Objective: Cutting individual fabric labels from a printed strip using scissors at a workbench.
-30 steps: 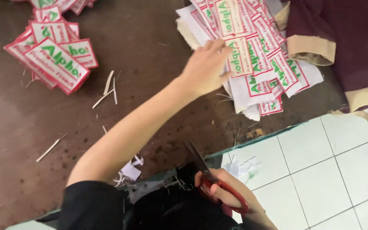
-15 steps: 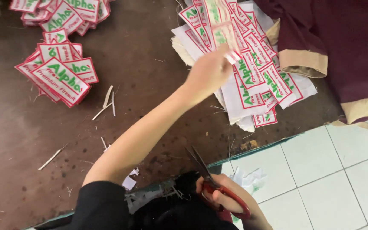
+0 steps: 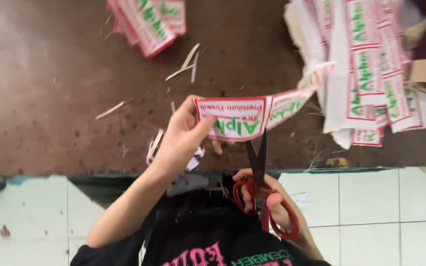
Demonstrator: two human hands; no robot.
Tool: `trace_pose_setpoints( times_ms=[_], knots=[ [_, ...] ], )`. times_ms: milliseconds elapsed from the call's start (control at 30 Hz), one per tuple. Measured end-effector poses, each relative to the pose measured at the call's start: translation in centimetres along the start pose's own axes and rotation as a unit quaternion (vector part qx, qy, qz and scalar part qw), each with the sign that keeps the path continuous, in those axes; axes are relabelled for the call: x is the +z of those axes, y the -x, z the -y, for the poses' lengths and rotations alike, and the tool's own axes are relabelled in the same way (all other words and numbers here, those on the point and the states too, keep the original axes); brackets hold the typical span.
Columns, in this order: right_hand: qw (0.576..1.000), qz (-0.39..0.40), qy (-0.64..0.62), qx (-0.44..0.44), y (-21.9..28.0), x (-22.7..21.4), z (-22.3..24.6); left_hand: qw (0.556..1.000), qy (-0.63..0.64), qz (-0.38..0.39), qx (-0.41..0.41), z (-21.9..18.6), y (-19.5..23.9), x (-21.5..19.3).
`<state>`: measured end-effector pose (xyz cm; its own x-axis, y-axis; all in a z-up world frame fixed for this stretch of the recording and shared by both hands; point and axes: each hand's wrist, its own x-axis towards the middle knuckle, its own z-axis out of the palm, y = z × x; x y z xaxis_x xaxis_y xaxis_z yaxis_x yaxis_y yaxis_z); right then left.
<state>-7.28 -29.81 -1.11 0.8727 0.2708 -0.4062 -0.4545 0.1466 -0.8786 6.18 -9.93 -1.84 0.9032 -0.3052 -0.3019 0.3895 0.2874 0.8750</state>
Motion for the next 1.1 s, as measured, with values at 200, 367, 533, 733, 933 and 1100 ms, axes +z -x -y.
trace_pose_setpoints(
  times_ms=[200, 367, 533, 733, 933, 1100],
  knots=[
    [0.999, 0.014, -0.002, 0.042, -0.9, 1.4, -1.8, 0.994, -0.099, -0.045, -0.003, 1.9, 4.6, -3.6],
    [0.998, -0.007, 0.049, 0.040, -1.4, 2.2, -1.9, 0.925, -0.372, -0.062, 0.042, 0.1, 5.8, -4.5],
    [0.994, -0.001, 0.099, 0.047, -1.7, 3.1, -0.6, 0.867, -0.480, 0.068, 0.116, -0.4, 4.2, -4.3],
    [0.989, 0.028, 0.126, 0.068, -1.3, 3.0, 1.1, 0.870, -0.470, 0.148, -0.031, -1.8, 2.1, -5.8],
    [0.979, 0.124, 0.162, 0.009, -1.7, -0.3, -3.2, 0.910, -0.375, 0.171, -0.031, -0.8, 2.0, -7.2],
    [0.977, 0.120, 0.176, -0.003, -1.7, -0.9, -4.9, 0.914, -0.359, 0.186, -0.030, -0.6, 2.3, -7.0]
  ],
)
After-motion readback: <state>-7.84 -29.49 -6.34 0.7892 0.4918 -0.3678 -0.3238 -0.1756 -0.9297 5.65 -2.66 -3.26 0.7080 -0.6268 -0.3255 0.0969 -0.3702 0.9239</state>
